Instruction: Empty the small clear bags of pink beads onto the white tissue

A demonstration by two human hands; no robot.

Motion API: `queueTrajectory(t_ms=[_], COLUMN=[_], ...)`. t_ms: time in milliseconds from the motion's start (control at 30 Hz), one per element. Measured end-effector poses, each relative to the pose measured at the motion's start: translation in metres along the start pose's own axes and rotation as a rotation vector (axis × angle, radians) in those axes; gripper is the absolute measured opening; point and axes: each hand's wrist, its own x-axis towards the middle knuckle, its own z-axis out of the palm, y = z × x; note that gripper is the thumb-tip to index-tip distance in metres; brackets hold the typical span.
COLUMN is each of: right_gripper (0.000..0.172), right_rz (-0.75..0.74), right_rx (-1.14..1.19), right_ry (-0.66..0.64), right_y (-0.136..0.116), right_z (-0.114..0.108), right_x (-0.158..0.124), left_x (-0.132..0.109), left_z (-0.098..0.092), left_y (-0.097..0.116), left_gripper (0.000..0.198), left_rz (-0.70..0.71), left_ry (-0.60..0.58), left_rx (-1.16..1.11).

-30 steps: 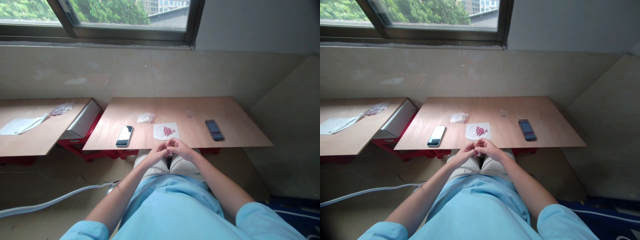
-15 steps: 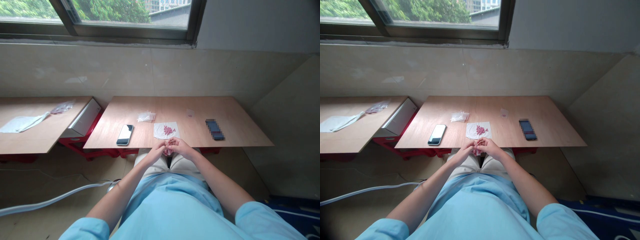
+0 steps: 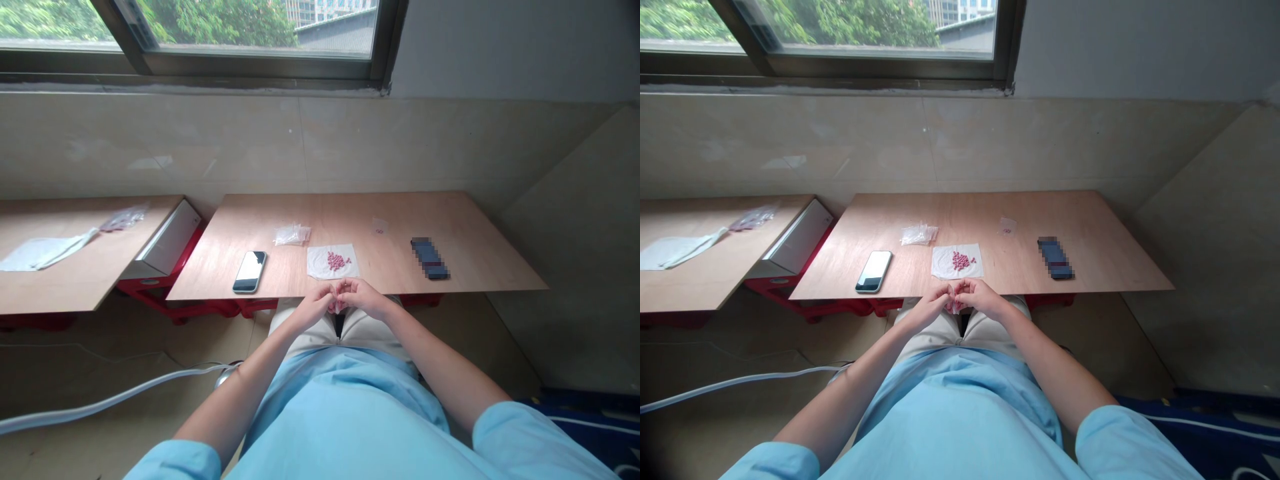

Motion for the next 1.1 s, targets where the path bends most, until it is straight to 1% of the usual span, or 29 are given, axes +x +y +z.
queueTrajectory(t_ms=[133, 300, 500, 633, 733, 800, 867, 1000, 1067, 1100], right_gripper=[0.032, 0.036, 0.038, 0.035, 0.034, 0.034, 0.033, 0.026, 0.023, 0.022], right_rz=[0.005, 0.014, -0.016, -0.024, -0.024, -0.020, -0.020, -0.014, -0.003, -0.001], right_rx=[0.041, 0.195, 0.261, 0.266, 0.278, 0.262, 0.198, 0.032, 0.000, -0.002], right_ry=[0.002, 0.018, -0.020, -0.035, -0.016, 0.004, 0.039, 0.162, 0.187, 0.188], right_y=[-0.001, -0.010, -0.015, -0.019, -0.020, -0.019, -0.017, -0.014, -0.014, -0.015], right_z=[0.003, 0.011, 0.017, 0.019, 0.021, 0.019, 0.015, 0.004, 0.001, 0.001], right_x=[0.000, -0.003, -0.005, -0.007, -0.007, -0.005, -0.003, 0.000, 0.000, 0.000], left_x=[-0.001, -0.006, -0.007, -0.005, -0.003, -0.002, 0.000, 0.001, -0.001, -0.002], left_z=[-0.003, -0.004, -0.003, -0.002, -0.001, -0.002, -0.004, -0.009, -0.008, -0.007], left_y=[0.002, 0.009, 0.007, 0.003, 0.002, 0.001, 0.000, -0.001, 0.002, 0.004], left_gripper=[0.021, 0.019, 0.015, 0.010, 0.009, 0.010, 0.013, 0.019, 0.023, 0.022], left_rz=[0.017, 0.008, -0.044, -0.041, -0.037, -0.041, -0.034, 0.014, 0.064, 0.104], left_ry=[-0.050, -0.090, -0.075, -0.061, -0.043, -0.014, 0.029, 0.168, 0.243, 0.273], left_rx=[0.036, -0.141, -0.258, -0.359, -0.402, -0.366, -0.265, 0.116, 0.287, 0.343])
